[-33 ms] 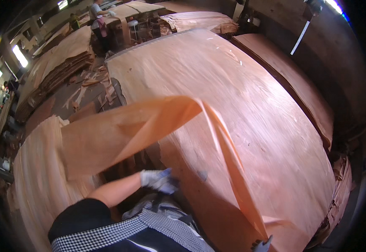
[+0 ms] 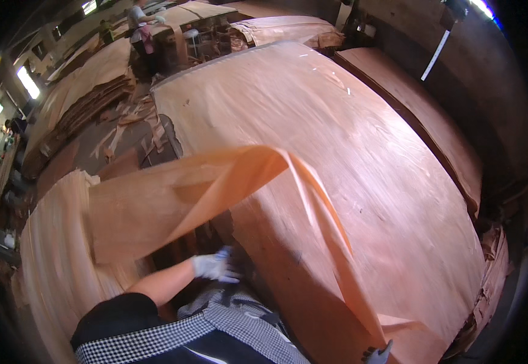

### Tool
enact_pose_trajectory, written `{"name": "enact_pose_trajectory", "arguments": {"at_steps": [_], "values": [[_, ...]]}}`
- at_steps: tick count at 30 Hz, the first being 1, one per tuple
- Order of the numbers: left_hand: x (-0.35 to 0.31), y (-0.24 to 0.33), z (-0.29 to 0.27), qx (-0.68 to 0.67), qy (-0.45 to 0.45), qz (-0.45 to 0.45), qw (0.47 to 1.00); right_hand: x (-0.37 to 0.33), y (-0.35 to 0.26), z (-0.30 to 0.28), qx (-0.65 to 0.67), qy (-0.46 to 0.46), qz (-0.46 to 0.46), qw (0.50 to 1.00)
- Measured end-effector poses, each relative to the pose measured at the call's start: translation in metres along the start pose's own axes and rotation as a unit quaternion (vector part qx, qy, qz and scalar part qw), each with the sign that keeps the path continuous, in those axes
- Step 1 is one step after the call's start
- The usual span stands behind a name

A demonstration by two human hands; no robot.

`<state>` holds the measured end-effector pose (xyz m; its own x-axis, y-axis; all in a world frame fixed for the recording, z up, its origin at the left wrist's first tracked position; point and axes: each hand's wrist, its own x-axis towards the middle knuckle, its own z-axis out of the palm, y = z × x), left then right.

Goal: The person lifts and inspects large wood veneer sheets from a stack, using a tool to trim or separate pieces, and then uses a long measuring pole to check the dimensions of the sheets.

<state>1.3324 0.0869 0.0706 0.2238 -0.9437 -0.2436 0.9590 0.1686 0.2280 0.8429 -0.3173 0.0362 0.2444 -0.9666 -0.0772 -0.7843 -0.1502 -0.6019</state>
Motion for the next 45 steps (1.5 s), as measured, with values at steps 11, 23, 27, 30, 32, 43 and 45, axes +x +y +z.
{"name": "enact_pose_trajectory", "arguments": {"at_steps": [11, 23, 27, 30, 32, 43, 45], "values": [[-0.122, 0.186, -0.258, -0.182, 0.404, 0.487, 0.753, -0.034, -0.15, 0.126, -0.025, -0.063, -0.038, 0.997], [-0.088, 0.428, -0.149, 0.202, 0.291, 0.485, 0.799, -0.029, -0.197, 0.136, 0.281, 0.002, 0.11, 0.953], [-0.04, 0.515, -0.148, 0.239, 0.313, 0.452, 0.8, -0.022, -0.214, 0.124, 0.339, -0.032, 0.154, 0.928], [-0.02, 0.563, -0.172, 0.32, 0.335, 0.47, 0.751, -0.057, -0.237, 0.135, 0.322, 0.042, 0.099, 0.941], [-0.017, 0.571, -0.191, 0.306, 0.342, 0.423, 0.782, -0.102, -0.25, 0.16, 0.299, 0.117, 0.103, 0.941], [-0.036, 0.38, -0.258, 0.253, 0.329, 0.113, 0.903, -0.217, -0.249, 0.281, 0.414, -0.057, 0.309, 0.854], [-0.046, 0.336, -0.257, 0.112, 0.307, 0.091, 0.941, -0.216, -0.242, 0.273, 0.443, -0.019, 0.309, 0.842]]}}
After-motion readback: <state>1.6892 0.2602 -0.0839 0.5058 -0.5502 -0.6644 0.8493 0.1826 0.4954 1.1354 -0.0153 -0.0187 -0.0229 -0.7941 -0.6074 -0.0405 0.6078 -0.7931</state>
